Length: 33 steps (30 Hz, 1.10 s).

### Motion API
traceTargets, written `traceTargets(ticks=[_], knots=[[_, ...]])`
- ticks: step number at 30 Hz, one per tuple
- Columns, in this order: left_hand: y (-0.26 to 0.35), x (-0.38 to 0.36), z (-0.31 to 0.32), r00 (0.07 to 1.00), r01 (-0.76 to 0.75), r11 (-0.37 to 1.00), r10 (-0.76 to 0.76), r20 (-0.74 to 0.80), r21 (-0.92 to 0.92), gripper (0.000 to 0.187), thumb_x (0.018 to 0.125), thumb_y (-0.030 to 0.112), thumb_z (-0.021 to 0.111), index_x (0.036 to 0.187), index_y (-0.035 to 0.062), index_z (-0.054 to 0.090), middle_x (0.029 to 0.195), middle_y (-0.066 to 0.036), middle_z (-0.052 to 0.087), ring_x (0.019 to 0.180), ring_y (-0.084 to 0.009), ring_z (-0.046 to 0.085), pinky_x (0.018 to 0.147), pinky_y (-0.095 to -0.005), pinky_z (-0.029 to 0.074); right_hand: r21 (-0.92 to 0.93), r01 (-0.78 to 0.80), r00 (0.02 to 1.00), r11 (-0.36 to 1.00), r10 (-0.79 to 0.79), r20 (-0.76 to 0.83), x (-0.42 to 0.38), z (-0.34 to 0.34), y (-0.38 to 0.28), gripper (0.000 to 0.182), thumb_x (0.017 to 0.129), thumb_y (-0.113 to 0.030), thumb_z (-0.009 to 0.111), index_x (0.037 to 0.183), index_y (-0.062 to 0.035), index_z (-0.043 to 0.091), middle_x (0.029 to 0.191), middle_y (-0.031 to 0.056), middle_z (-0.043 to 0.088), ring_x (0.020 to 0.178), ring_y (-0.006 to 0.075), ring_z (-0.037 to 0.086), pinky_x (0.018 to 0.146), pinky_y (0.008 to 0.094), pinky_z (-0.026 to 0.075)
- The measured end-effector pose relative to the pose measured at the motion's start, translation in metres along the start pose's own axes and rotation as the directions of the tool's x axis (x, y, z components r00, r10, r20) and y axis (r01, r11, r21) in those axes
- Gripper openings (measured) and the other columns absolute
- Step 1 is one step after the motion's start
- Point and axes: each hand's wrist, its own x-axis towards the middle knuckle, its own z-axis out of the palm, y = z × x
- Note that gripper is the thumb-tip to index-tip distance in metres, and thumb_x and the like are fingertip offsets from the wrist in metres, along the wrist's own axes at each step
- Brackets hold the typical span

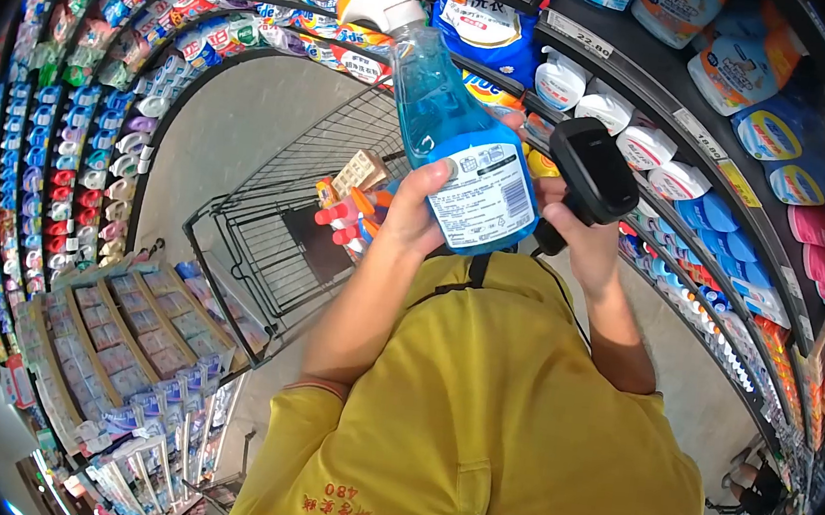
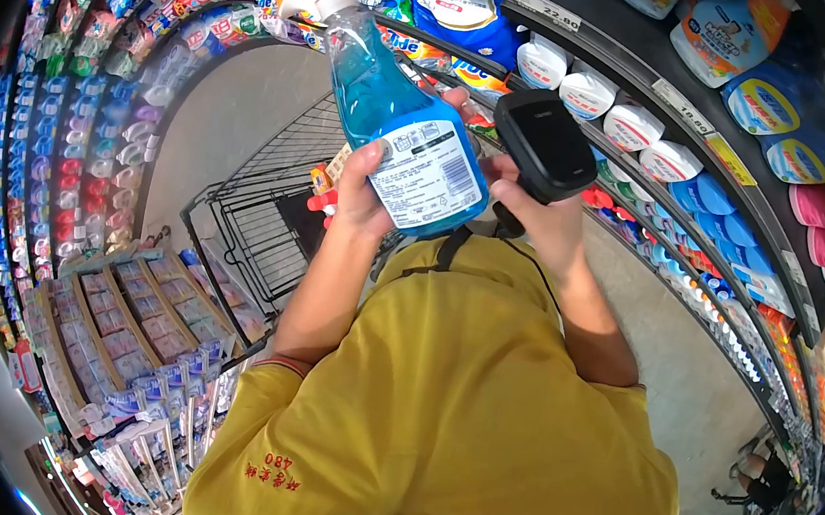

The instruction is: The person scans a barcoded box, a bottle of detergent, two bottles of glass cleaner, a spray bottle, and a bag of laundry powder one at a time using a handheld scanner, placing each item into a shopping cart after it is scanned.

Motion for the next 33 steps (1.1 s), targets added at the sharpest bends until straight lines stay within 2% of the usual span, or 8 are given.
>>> traceTargets(ticks=[2,4,5,7,13,17,20,33], knots=[[-0.009,-0.003,-0.009,0.998,-0.007,0.999,0.009,-0.061,0.032,0.080,0.075,0.040,0.068,0.136,-0.0027,0.038,0.129,-0.015,0.052,0.116,-0.0256,0.054,0.099,-0.0397,0.043,-0.004,0.064,0.998,0.998,-0.064,0.007,-0.007,0.002,0.005,0.043,0.079,-0.003,0.069,0.118,-0.0004,0.053,0.104,0.0046,0.060,0.096,0.0129,0.056,0.086,0.0295,0.045],[-0.015,-0.006,-0.012,0.989,-0.021,1.000,0.021,-0.148,0.003,0.064,0.080,0.033,0.069,0.128,-0.0020,0.046,0.117,-0.013,0.060,0.108,-0.0255,0.059,0.096,-0.0396,0.046,-0.029,0.058,0.998,0.998,-0.058,0.015,-0.010,-0.001,0.009,0.045,0.078,-0.001,0.070,0.120,-0.0012,0.053,0.108,0.0039,0.058,0.098,0.0118,0.055,0.087,0.0287,0.045],[-0.016,-0.007,-0.012,0.989,-0.019,1.000,0.019,-0.145,0.006,0.064,0.080,0.033,0.069,0.128,-0.0020,0.046,0.117,-0.013,0.060,0.108,-0.0255,0.059,0.096,-0.0396,0.046,-0.055,0.053,0.998,0.997,-0.052,0.024,-0.011,-0.002,0.010,0.047,0.078,0.000,0.071,0.121,-0.0019,0.052,0.111,0.0031,0.057,0.100,0.0107,0.053,0.087,0.0279,0.044],[-0.017,-0.011,-0.012,0.974,-0.004,0.978,0.052,-0.222,0.209,0.061,0.078,0.027,0.073,0.126,-0.0015,0.048,0.117,-0.013,0.060,0.105,-0.0246,0.060,0.092,-0.0392,0.048,-0.013,0.097,0.995,0.995,-0.097,0.013,-0.013,-0.001,0.009,0.048,0.077,-0.001,0.073,0.121,-0.0019,0.052,0.110,0.0030,0.057,0.099,0.0102,0.053,0.087,0.0274,0.044],[-0.022,-0.013,-0.001,0.955,0.056,0.971,0.016,-0.295,0.234,0.054,0.078,0.021,0.074,0.122,-0.0010,0.051,0.113,-0.012,0.061,0.102,-0.0229,0.061,0.089,-0.0378,0.050,-0.002,0.148,0.988,0.989,-0.148,0.052,-0.018,0.001,-0.004,0.051,0.077,0.001,0.073,0.123,0.0002,0.052,0.117,0.0049,0.057,0.104,0.0095,0.053,0.087,0.0258,0.046],[-0.027,-0.013,0.005,0.955,0.041,0.969,0.034,-0.294,0.244,0.052,0.079,0.021,0.073,0.121,-0.0007,0.052,0.112,-0.012,0.062,0.101,-0.0222,0.061,0.089,-0.0372,0.050,-0.035,0.143,0.987,0.989,-0.140,0.079,-0.022,-0.004,-0.007,0.051,0.077,0.001,0.072,0.124,0.0005,0.051,0.119,0.0053,0.057,0.106,0.0098,0.052,0.091,0.0264,0.044],[-0.031,-0.014,0.008,0.947,0.031,0.949,0.072,-0.313,0.313,0.061,0.076,0.028,0.076,0.123,-0.0017,0.050,0.113,-0.013,0.061,0.101,-0.0239,0.062,0.088,-0.0377,0.051,-0.017,0.112,0.990,0.994,-0.110,0.086,-0.025,-0.007,-0.006,0.050,0.078,0.000,0.072,0.124,0.0004,0.051,0.119,0.0050,0.057,0.106,0.0096,0.052,0.091,0.0264,0.044],[-0.037,-0.018,0.013,0.955,0.030,0.941,0.073,-0.287,0.338,0.049,0.079,0.019,0.074,0.120,0.0015,0.054,0.111,-0.009,0.062,0.100,-0.0189,0.061,0.088,-0.0347,0.048,-0.029,0.095,0.995,0.995,-0.094,0.037,-0.023,-0.009,0.005,0.051,0.076,-0.004,0.075,0.122,-0.0004,0.053,0.116,0.0045,0.058,0.104,0.0103,0.053,0.090,0.0271,0.044]])
